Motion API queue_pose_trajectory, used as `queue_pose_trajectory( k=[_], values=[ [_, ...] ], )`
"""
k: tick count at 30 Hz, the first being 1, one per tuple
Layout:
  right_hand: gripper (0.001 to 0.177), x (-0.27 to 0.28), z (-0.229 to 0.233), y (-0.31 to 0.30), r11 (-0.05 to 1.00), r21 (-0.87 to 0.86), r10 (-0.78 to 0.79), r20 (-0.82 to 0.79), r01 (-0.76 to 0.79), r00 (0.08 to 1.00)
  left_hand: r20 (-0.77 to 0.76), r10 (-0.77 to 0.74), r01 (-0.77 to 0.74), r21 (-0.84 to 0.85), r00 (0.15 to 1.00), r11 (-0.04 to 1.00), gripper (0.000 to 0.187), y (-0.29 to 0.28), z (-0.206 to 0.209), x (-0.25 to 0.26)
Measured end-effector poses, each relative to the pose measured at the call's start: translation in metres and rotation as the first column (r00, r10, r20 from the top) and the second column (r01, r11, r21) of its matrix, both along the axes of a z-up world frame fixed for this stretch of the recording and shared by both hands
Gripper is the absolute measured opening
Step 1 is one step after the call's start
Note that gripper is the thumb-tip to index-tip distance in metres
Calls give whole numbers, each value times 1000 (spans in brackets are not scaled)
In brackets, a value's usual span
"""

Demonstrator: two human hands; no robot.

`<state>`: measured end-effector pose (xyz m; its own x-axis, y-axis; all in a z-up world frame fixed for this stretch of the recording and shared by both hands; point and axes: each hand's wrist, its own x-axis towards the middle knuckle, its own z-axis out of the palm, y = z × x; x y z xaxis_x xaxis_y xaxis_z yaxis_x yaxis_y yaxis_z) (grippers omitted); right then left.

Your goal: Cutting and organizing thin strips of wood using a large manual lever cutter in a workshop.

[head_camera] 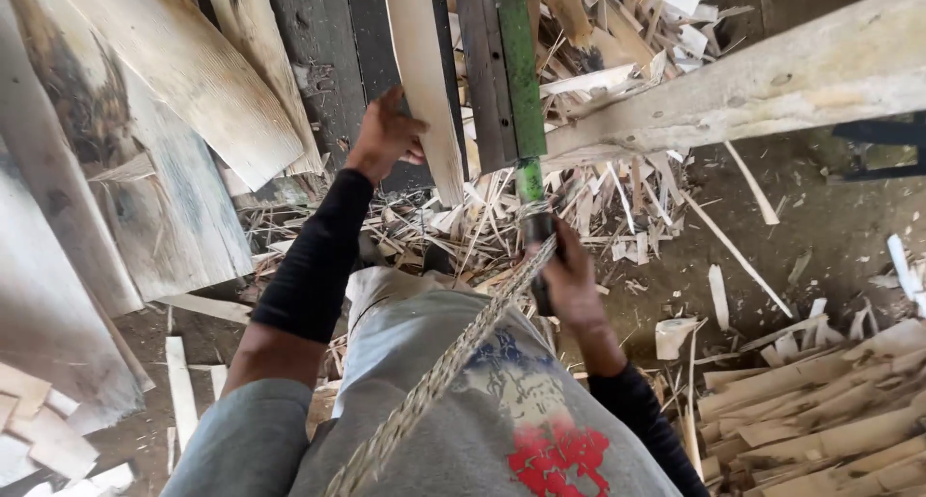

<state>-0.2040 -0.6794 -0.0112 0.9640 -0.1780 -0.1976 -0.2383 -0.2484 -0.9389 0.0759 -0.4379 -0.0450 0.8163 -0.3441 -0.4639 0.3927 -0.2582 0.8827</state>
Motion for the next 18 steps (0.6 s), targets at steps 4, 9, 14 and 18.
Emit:
queue_pose_trajectory(
  k=[4, 9, 14, 18],
  values=[
    [70, 7, -4, 24, 302, 951, 38, 62, -70, 997, -188, -46, -14, -303, 981, 953, 33, 29, -15, -41],
    [53, 43, -60, 75, 877, 470, 9, -217, 97, 976, -307, 94, -173, -241, 947, 955, 25, 31, -16, -103],
    [31, 53, -94, 89, 896, 400, -67, -312, 195, 948, -397, 234, -335, -207, 887, 919, 18, 19, -19, -126],
    [15, 53, -109, 92, 748, 522, -214, -394, 410, 894, -226, 237, -316, -431, 945, 845, 10, 9, -122, -140]
  ],
)
